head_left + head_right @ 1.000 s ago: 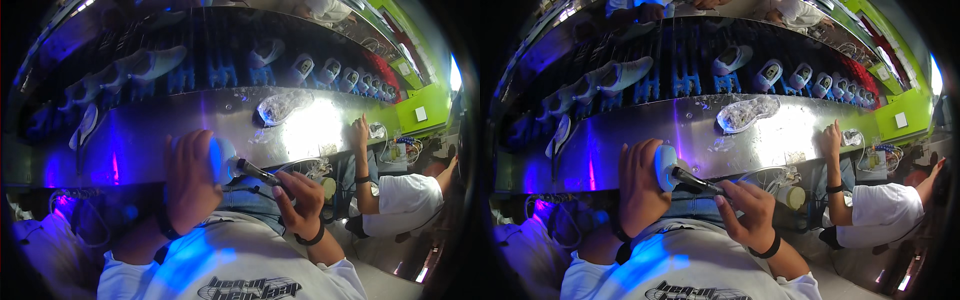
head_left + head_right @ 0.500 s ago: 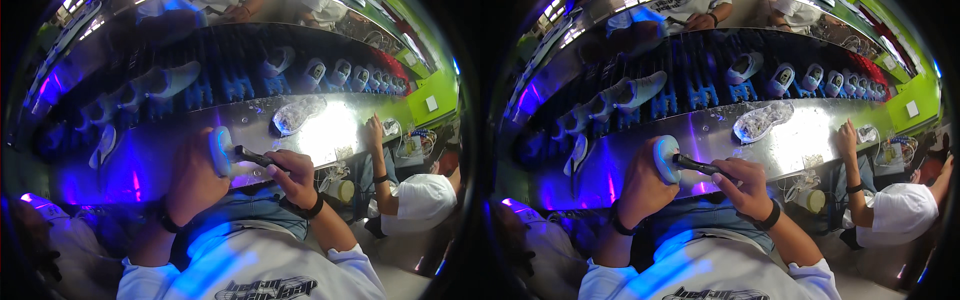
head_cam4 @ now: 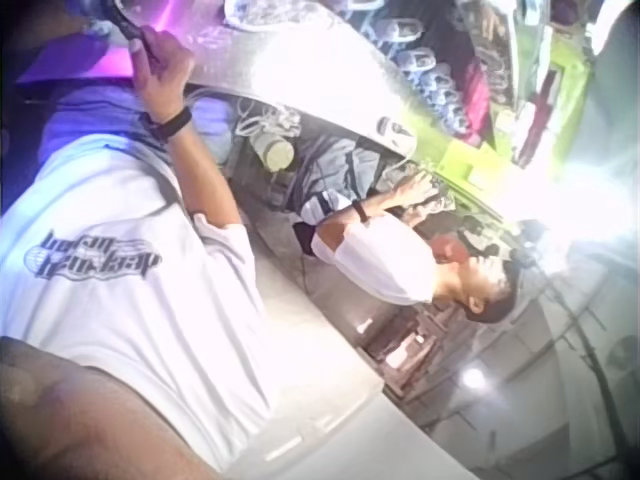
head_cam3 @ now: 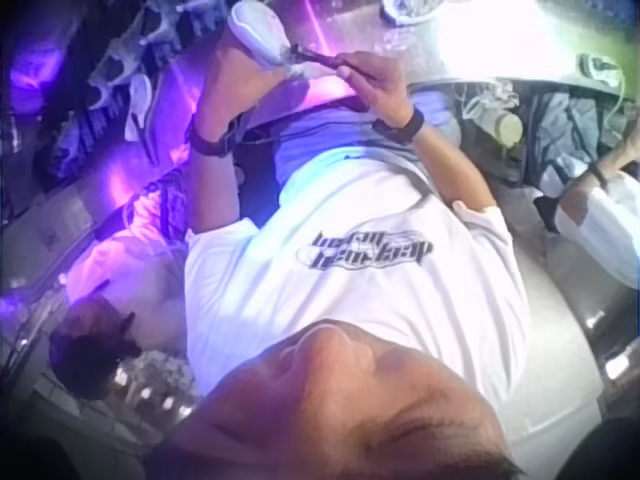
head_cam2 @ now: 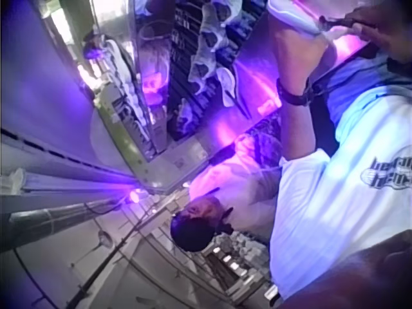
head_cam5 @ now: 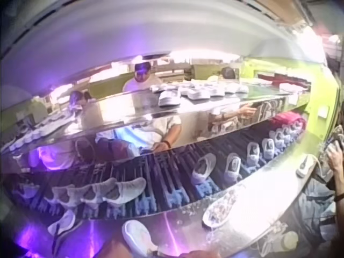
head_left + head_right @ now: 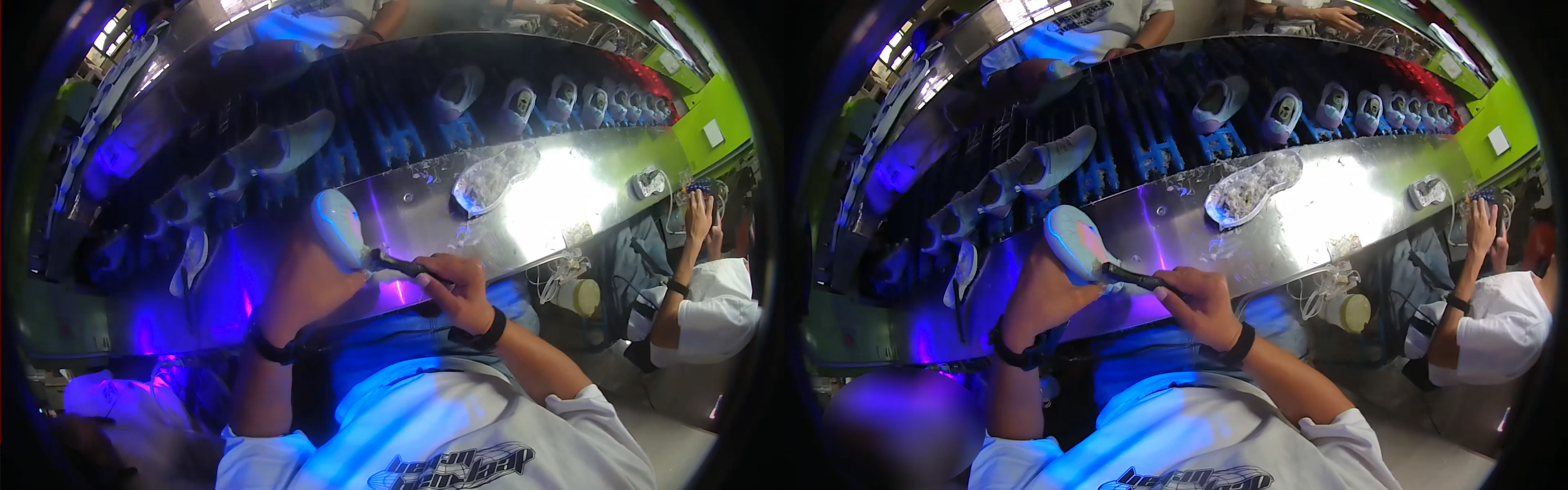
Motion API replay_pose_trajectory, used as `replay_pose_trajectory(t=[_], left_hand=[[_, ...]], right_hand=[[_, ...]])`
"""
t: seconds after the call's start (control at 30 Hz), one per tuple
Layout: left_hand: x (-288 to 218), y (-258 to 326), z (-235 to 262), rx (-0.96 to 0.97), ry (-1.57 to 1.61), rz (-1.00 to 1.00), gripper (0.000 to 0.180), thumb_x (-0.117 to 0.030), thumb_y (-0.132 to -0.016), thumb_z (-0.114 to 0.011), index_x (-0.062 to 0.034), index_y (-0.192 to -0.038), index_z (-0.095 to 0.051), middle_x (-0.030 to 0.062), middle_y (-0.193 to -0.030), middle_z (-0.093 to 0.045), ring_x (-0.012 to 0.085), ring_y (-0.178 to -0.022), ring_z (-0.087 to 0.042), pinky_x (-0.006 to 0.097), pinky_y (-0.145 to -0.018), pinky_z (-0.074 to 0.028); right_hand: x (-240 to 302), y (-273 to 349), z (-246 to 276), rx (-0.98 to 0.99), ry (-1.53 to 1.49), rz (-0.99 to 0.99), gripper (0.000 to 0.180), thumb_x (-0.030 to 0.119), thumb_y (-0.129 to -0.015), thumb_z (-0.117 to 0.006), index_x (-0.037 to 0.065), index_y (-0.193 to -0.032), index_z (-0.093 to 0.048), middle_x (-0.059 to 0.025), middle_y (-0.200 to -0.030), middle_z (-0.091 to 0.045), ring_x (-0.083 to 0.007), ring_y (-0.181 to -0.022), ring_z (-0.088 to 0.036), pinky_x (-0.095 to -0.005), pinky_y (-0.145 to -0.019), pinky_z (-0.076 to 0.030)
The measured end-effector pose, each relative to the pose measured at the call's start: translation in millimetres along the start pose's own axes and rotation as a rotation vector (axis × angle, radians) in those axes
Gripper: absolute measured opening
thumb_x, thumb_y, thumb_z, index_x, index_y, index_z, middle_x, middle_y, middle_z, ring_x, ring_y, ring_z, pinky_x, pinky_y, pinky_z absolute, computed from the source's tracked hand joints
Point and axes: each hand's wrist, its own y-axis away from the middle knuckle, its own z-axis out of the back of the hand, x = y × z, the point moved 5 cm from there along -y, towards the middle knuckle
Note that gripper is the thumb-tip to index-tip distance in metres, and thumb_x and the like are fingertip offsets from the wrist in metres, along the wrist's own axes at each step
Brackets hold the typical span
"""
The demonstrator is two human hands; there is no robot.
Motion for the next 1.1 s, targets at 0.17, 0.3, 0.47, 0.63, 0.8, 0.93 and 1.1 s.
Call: replay_pose_trajectory(t=[0.17,0.3,0.47,0.63,0.8,0.93,1.1], left_hand=[[8.9,5.6,10.0,0.079,0.034,0.052,0.074,-0.011,-0.069,-0.09,0.0023,-0.134,-0.057,0.0217,-0.13,-0.066,0.0365,-0.122,-0.065,0.045,-0.104,-0.052],[41.6,18.2,6.7,-0.046,-0.059,0.055,0.088,-0.011,-0.069,-0.093,0.0029,-0.143,-0.049,0.0224,-0.14,-0.059,0.0365,-0.13,-0.06,0.045,-0.111,-0.048],[80.0,38.1,-3.3,-0.156,0.43,0.047,0.091,-0.008,-0.075,-0.089,-0.0002,-0.153,-0.043,0.0131,-0.142,-0.059,0.0263,-0.131,-0.059,0.04,-0.112,-0.047],[48.9,62.9,-28.0,-0.109,1.003,0.163,0.087,-0.004,-0.083,-0.079,-0.0018,-0.16,-0.038,0.0092,-0.138,-0.061,0.0198,-0.125,-0.061,0.036,-0.109,-0.047],[17.9,83.2,-33.7,-0.012,1.109,0.214,0.09,-0.007,-0.085,-0.073,0.0003,-0.164,-0.031,0.0109,-0.145,-0.058,0.0201,-0.13,-0.059,0.036,-0.114,-0.043],[9.5,82.8,-33.8,-0.006,1.104,0.18,0.092,-0.009,-0.083,-0.074,0.0012,-0.164,-0.031,0.0117,-0.146,-0.057,0.0212,-0.133,-0.057,0.036,-0.116,-0.041],[-0.9,89.0,-31.3,0.018,0.99,0.092,0.088,-0.012,-0.084,-0.081,0.0009,-0.16,-0.039,0.0095,-0.151,-0.054,0.0198,-0.141,-0.048,0.038,-0.12,-0.037]], right_hand=[[-11.7,13.3,-2.1,-0.017,0.082,-0.023,0.021,0.01,-0.094,-0.075,-0.002,-0.111,-0.077,-0.0131,-0.08,-0.07,-0.0179,-0.067,-0.064,-0.0323,-0.061,-0.049],[-8.0,19.5,0.3,0.008,0.17,-0.135,0.025,0.013,-0.095,-0.077,-0.005,-0.113,-0.076,-0.0149,-0.084,-0.071,-0.0184,-0.071,-0.065,-0.0317,-0.066,-0.051],[6.4,20.0,9.1,0.113,0.02,-0.427,0.032,0.023,-0.102,-0.072,-0.003,-0.12,-0.074,-0.0046,-0.076,-0.066,-0.0064,-0.071,-0.056,-0.0277,-0.062,-0.047],[49.0,10.7,16.7,0.097,0.051,-0.313,0.03,0.022,-0.103,-0.071,-0.004,-0.117,-0.074,-0.007,-0.079,-0.069,-0.0102,-0.071,-0.059,-0.0294,-0.063,-0.047],[70.3,6.3,14.5,0.059,0.216,-0.168,0.021,0.016,-0.1,-0.07,-0.001,-0.111,-0.075,-0.016,-0.08,-0.068,-0.021,-0.065,-0.061,-0.0341,-0.061,-0.047],[88.3,15.6,22.4,0.069,0.335,-0.06,0.018,0.013,-0.098,-0.07,0.0,-0.109,-0.076,-0.0149,-0.074,-0.065,-0.0247,-0.06,-0.061,-0.0356,-0.057,-0.045],[99.7,10.9,30.9,-0.005,0.425,-0.019,0.013,0.012,-0.097,-0.07,0.001,-0.104,-0.075,-0.0152,-0.07,-0.062,-0.0277,-0.057,-0.059,-0.0377,-0.054,-0.043]])
